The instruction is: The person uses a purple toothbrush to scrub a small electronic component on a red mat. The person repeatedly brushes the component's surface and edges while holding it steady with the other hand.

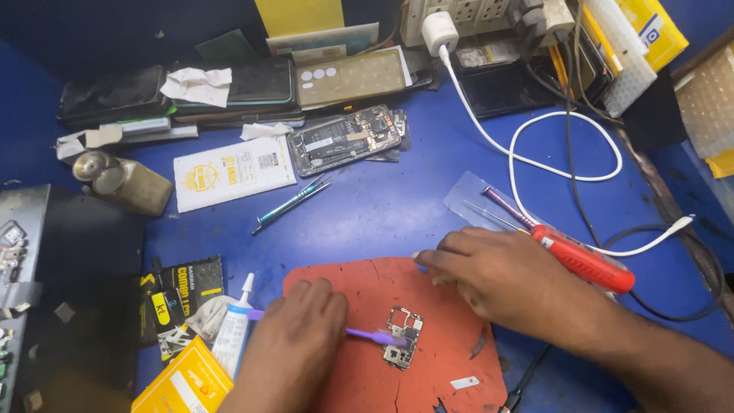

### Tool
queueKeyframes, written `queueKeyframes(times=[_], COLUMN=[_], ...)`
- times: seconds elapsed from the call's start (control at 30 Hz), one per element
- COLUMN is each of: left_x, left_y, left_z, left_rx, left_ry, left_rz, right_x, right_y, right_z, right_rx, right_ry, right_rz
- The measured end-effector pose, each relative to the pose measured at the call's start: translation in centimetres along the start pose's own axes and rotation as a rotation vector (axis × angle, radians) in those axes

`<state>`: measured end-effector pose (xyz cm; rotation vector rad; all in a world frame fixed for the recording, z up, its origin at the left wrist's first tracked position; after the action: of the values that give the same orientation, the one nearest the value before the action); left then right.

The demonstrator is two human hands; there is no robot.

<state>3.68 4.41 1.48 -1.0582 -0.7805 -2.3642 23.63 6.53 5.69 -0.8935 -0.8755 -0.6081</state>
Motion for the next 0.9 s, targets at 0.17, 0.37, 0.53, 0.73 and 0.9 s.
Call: queueKeyframes(times=[0.17, 0.37, 0.53, 0.73, 0.9], left_x=[-1.4, 0.1, -0.5, -0.1, -0.5], left_y=[0.9, 1.5, 1.5, 2.0, 0.8], left_z=[-0.5, 0.6, 0.7, 0.9, 0.4], left_rx=[-0.06, -0.021, 0.049, -0.005, 0.044], left_ry=[-0.26, -0.065, -0.17, -0.081, -0.117], left_rz=[0.061, 0.036, 0.109, 0.028, 0.034], right_x=[-0.1, -0.7, -0.9, -0.7, -0.9], right_y=[0.3, 0.7, 0.3, -0.6, -0.2], right_z=[0.0, -0.5, -0.5, -0.5, -0.8], right_rx=[0.003, -0.009, 0.02, 0.088, 0.079], right_ry=[-0.013, -0.046, -0.063, -0.037, -0.034], right_rz=[-0.05, -0.082, -0.1, -0.076, -0.076])
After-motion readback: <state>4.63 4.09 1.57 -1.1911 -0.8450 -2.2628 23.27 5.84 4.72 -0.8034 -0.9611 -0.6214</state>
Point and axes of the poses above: each hand's wrist, its own z-axis towards the middle knuckle, its own x-axis out of the back of the hand, y = z × x, the point moved 7 cm from there along z, towards the middle knuckle, and after that the axes turned 15 degrees about y, right-handed, at the moved point
